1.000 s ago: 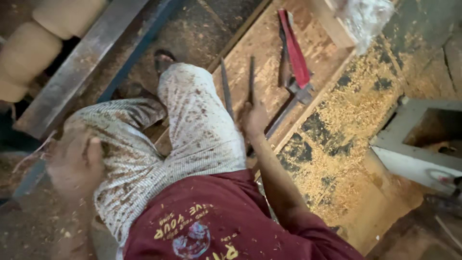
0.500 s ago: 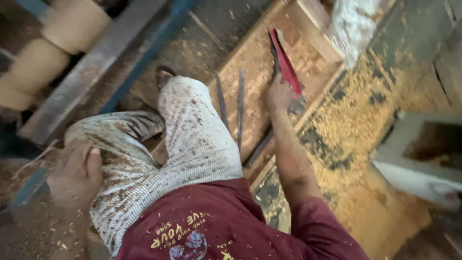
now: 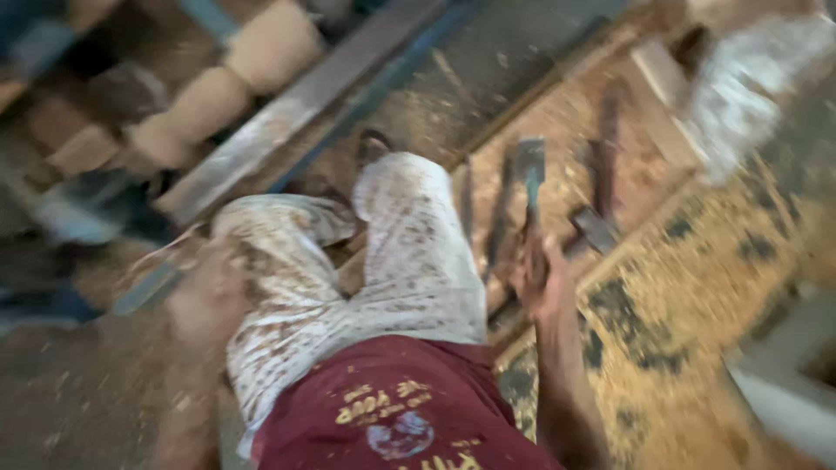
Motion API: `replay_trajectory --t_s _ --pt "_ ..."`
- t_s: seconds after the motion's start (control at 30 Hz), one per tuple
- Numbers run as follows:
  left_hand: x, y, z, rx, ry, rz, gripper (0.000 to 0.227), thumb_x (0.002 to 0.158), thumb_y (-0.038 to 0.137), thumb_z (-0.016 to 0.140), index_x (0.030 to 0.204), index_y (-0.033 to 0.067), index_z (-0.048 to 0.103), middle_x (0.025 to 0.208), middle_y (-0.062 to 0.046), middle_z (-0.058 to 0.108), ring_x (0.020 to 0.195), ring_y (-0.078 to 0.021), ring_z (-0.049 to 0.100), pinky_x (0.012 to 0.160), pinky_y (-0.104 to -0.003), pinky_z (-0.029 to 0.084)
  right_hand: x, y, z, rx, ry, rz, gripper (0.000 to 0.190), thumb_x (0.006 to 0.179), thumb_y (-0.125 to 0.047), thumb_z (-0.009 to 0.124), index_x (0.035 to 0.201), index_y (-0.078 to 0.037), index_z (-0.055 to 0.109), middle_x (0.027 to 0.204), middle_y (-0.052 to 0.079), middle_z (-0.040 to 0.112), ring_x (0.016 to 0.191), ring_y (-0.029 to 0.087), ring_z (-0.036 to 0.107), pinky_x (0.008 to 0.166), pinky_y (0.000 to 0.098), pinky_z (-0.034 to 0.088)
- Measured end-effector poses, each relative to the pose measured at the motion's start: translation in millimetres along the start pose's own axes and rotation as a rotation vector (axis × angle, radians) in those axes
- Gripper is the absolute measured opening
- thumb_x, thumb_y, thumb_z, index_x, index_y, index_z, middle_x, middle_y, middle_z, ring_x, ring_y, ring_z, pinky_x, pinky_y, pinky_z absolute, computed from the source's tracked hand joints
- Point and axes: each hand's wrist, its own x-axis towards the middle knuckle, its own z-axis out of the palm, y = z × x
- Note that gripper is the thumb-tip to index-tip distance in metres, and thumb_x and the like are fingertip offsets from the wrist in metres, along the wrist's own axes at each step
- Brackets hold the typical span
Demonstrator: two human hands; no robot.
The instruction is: The person uses a chisel to shape a cylindrical wooden blank mounted on a lathe. They smooth the surface and carve decorative grooves along the length of the piece while it spins.
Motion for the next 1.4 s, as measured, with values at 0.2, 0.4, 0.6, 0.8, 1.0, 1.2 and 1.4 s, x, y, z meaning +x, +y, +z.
replay_trajectory --t_s 0.2,0.4,0.6,0.8,1.0,1.2,1.4 --pt "45 16 23 0.153 0.192 0.426 0.03 0.096 0.016 0.071 0.123 0.0022 0.067 0.131 -0.014 0.066 0.131 -0.0315 0.059 0.116 -0.052 0.047 -21 42 122 -1.261 -0.566 -0.403 0.053 0.075 -0.015 0.08 0.124 -0.003 0.063 0.098 0.017 0.069 0.08 0.032 0.062 0.067 0.0437 0.051" --pt "70 0 29 0.328 0.066 0.444 0.041 0.089 0.015 0.064 0.128 0.0031 0.068 0.143 -0.014 0.063 0.136 -0.0294 0.058 0.103 -0.048 0.049 19 79 230 -1.726 -0.738 -0.623 0.063 0.076 -0.022 0.08 0.135 -0.008 0.059 0.112 0.022 0.071 0.104 0.044 0.067 0.087 0.0483 0.053" --pt "102 -32 50 0.226 -0.025 0.513 0.047 0.092 0.015 0.059 0.137 0.0031 0.062 0.152 -0.015 0.056 0.143 -0.03 0.053 0.119 -0.045 0.043 42 77 241 -1.563 -0.729 -0.358 0.047 0.079 -0.022 0.078 0.119 -0.003 0.062 0.093 0.018 0.067 0.085 0.035 0.065 0.071 0.0456 0.054" --pt "94 -27 76 0.196 0.041 0.112 0.059 0.106 0.031 0.05 0.153 -0.0046 0.041 0.161 -0.023 0.041 0.154 -0.0393 0.032 0.129 -0.053 0.024 47 71 187 -0.436 -1.018 0.649 0.028 0.099 -0.03 0.059 0.105 -0.003 0.06 0.073 0.01 0.062 0.051 0.019 0.058 0.043 0.0323 0.049" --pt "136 22 134 0.055 -0.103 0.061 0.067 0.1 0.041 0.047 0.148 -0.0058 0.042 0.152 -0.029 0.045 0.147 -0.044 0.031 0.124 -0.062 0.017 36 21 163 -0.738 -1.068 0.369 0.031 0.092 -0.014 0.056 0.12 0.0 0.056 0.068 0.005 0.055 0.049 0.014 0.05 0.039 0.0276 0.046" --pt "114 27 147 0.037 0.001 0.454 0.041 0.105 0.035 0.06 0.134 0.0057 0.063 0.149 -0.015 0.057 0.148 -0.0328 0.047 0.129 -0.049 0.032 39 28 173 -0.703 -1.057 0.431 0.041 0.09 -0.016 0.065 0.124 0.006 0.056 0.067 0.006 0.056 0.042 0.012 0.048 0.034 0.0251 0.042" --pt "100 -35 82 0.344 -0.076 0.519 0.056 0.092 0.031 0.066 0.139 0.0018 0.059 0.153 -0.016 0.054 0.143 -0.0303 0.052 0.123 -0.046 0.038 76 79 233 -0.571 -1.099 0.707 0.034 0.103 -0.022 0.066 0.114 0.009 0.057 0.076 0.011 0.065 0.048 0.015 0.058 0.039 0.0271 0.046"
